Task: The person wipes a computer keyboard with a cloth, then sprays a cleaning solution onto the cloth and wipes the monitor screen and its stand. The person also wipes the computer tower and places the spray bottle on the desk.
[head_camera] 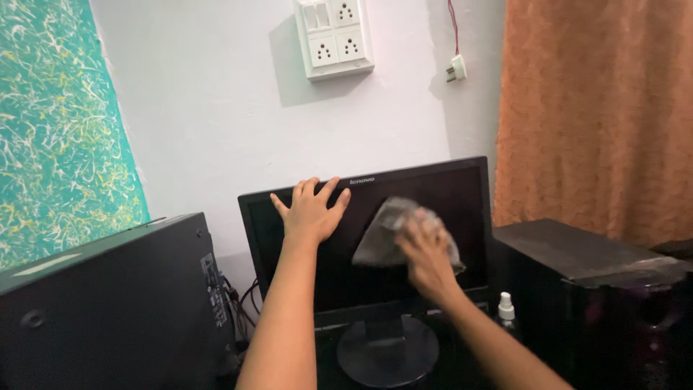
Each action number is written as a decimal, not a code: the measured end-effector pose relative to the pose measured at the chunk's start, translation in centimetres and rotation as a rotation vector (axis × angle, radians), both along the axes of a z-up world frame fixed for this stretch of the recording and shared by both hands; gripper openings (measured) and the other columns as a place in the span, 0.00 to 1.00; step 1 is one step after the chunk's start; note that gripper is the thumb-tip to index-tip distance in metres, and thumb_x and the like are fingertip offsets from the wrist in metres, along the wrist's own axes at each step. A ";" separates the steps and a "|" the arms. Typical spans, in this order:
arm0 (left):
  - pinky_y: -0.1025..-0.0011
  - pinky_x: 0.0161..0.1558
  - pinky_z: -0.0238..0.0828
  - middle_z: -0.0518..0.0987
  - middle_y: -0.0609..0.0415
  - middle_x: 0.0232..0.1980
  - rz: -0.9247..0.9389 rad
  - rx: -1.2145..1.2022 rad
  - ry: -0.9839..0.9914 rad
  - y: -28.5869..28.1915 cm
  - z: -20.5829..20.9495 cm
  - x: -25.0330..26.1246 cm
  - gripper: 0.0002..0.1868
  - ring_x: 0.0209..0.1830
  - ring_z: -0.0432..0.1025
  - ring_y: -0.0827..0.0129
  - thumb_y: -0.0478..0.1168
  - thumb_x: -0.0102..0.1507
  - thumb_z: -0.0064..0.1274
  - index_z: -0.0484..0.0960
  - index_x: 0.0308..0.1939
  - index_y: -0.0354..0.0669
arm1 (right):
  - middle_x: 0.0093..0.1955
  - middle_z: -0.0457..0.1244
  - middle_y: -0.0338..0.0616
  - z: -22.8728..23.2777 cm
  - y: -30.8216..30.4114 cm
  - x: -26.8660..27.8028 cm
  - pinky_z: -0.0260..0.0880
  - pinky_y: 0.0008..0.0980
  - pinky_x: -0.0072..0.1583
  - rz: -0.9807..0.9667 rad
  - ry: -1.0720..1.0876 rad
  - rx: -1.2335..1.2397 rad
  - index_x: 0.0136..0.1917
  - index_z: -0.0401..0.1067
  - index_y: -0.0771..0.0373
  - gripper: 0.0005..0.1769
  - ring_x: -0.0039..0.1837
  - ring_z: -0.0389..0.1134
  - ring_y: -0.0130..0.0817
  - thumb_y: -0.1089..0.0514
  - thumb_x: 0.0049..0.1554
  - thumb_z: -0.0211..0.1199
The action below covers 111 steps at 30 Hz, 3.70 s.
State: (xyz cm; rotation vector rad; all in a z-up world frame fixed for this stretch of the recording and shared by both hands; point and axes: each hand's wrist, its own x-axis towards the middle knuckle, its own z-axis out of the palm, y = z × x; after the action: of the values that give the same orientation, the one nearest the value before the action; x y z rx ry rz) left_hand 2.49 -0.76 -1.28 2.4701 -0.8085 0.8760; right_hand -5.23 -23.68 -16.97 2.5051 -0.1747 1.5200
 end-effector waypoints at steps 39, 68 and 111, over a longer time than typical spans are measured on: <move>0.56 0.55 0.62 0.80 0.51 0.37 -0.228 -0.335 -0.350 -0.5 2.3 2.6 0.20 0.41 0.70 0.56 0.53 0.66 0.49 0.83 0.33 0.40 | 0.39 0.66 0.46 19.2 -1.2 -2.8 0.57 0.45 0.52 0.041 -0.030 0.155 0.44 0.76 0.59 0.12 0.47 0.66 0.45 0.52 0.55 0.56; 0.55 0.53 0.78 0.85 0.45 0.48 0.232 0.302 0.453 6.0 5.9 11.8 0.19 0.51 0.80 0.50 0.49 0.64 0.44 0.88 0.45 0.48 | 0.50 0.71 0.56 23.2 18.1 13.7 0.68 0.55 0.58 0.316 0.703 0.603 0.65 0.74 0.50 0.28 0.54 0.71 0.58 0.39 0.64 0.40; 0.50 0.54 0.76 0.84 0.37 0.51 0.366 -0.238 0.814 7.0 6.9 12.2 0.17 0.53 0.79 0.41 0.43 0.64 0.47 0.88 0.43 0.37 | 0.65 0.68 0.45 19.5 -14.6 4.1 0.68 0.47 0.65 -0.329 1.093 0.510 0.60 0.78 0.40 0.24 0.65 0.68 0.51 0.38 0.59 0.46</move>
State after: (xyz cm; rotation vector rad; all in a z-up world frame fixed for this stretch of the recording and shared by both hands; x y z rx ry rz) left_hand 14.70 6.24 5.60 2.4545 0.0284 0.0042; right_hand -1.11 -38.27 2.56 3.0581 -0.7872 -0.1468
